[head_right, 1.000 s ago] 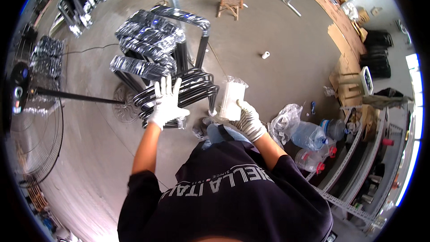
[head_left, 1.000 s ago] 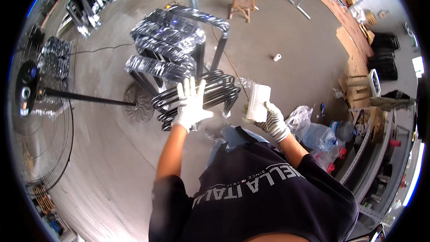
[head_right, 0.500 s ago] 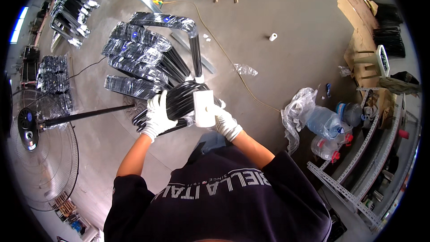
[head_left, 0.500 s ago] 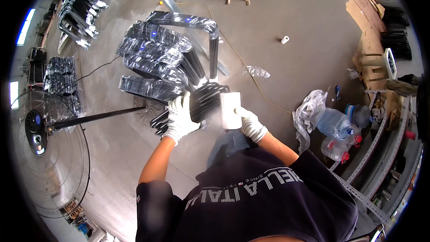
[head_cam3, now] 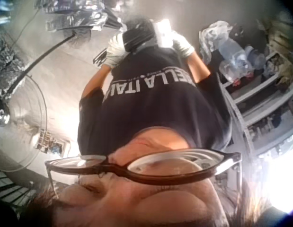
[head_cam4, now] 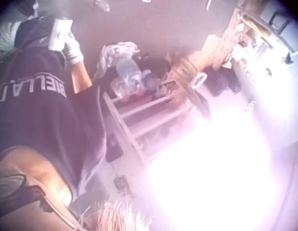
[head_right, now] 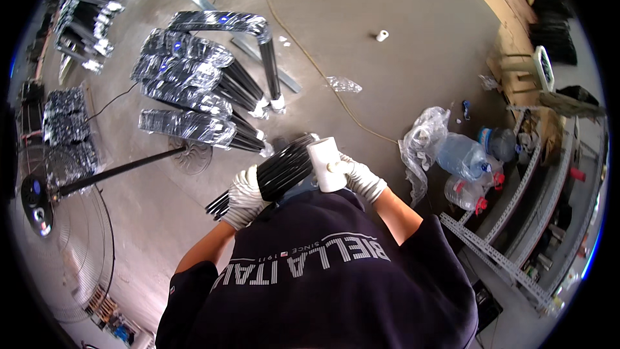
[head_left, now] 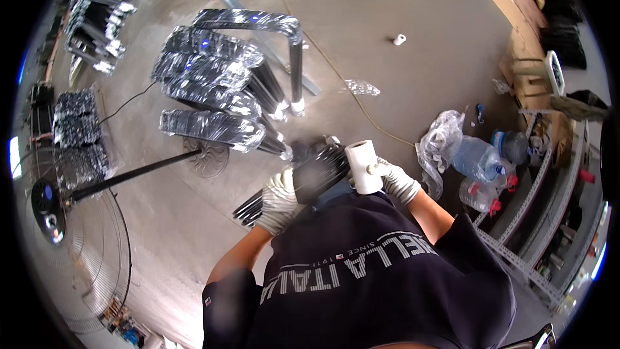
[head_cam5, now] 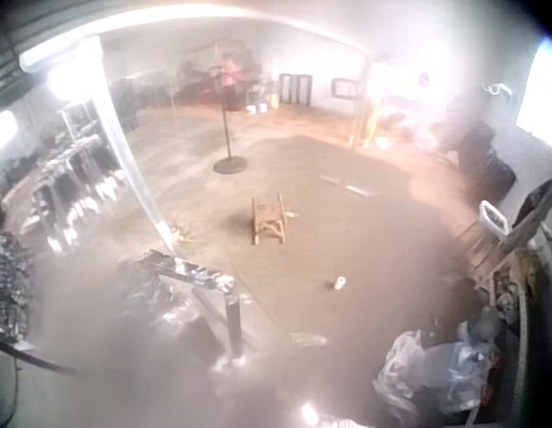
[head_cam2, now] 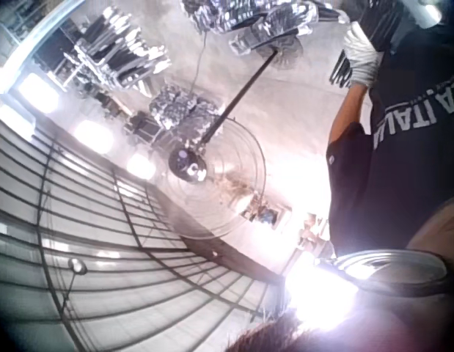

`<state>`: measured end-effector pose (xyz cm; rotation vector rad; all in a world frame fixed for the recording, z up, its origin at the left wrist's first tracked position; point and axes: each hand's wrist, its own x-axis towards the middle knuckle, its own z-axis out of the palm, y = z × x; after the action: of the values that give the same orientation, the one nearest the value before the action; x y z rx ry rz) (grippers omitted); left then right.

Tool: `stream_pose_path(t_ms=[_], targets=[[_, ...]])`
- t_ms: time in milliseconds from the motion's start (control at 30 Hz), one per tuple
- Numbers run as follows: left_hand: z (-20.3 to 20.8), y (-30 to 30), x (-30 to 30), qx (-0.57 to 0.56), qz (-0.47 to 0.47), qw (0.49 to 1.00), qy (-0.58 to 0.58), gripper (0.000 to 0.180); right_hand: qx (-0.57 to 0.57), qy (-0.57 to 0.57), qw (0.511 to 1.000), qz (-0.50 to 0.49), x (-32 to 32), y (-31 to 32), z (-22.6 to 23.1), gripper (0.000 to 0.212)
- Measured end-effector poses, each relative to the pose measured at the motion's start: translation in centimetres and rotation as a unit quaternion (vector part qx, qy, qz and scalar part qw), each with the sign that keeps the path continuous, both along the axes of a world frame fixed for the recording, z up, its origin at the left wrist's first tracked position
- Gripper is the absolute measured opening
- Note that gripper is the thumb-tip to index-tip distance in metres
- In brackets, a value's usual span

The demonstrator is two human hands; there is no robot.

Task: The person is wrapping bundles of black metal chair legs using a roll of plastic wrap. They wrap several bundles by circling the plastic wrap around them and then stack them on the floor.

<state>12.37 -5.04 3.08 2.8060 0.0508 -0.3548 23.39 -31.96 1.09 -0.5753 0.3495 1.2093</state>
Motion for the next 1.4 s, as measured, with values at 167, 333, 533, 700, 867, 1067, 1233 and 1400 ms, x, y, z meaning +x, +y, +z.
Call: stream_pose_path(t_ms=[167,333,533,700,867,1067,1233,1400], targets=[[1.1,2.8,3.5,-0.214,-0.039,0.953,0.21,0.075,-0.099,-0.027,0.984,-0.143,0.1,-0.2,-0.1,0.063],[-2.7,3.2,9.5,-0.353,-0.126,0.874,0.31,0.065,-0.084,-0.118,0.969,-0.199,1.4,0.4,-2.4,0.064],[-6.5,-4.8,14.2,-0.634,0.037,0.745,0.203,0.066,-0.095,-0.164,0.945,-0.267,3.5,3.5,-1.7,0.066],[-7.0,-5.5,14.9,-0.526,0.066,0.829,0.177,0.05,-0.071,-0.089,0.946,-0.303,4.0,4.3,-3.2,0.054],[-7.3,-5.1,14.9,-0.525,0.157,0.822,0.155,0.007,-0.109,-0.107,0.949,-0.275,3.7,4.5,-4.4,0.055],[-8.9,-5.2,14.6,-0.587,0.166,0.791,0.04,0.008,0.024,-0.086,0.962,-0.259,4.0,3.5,-7.2,0.057],[-8.9,-5.1,13.9,-0.71,0.174,0.677,0.084,0.005,-0.014,-0.124,0.974,-0.189,4.2,2.6,-8.1,0.064],[-6.8,-6.8,14.6,-0.698,0.127,0.704,0.035,0.041,-0.176,-0.296,0.926,-0.156,5.0,3.1,-4.1,0.069]])
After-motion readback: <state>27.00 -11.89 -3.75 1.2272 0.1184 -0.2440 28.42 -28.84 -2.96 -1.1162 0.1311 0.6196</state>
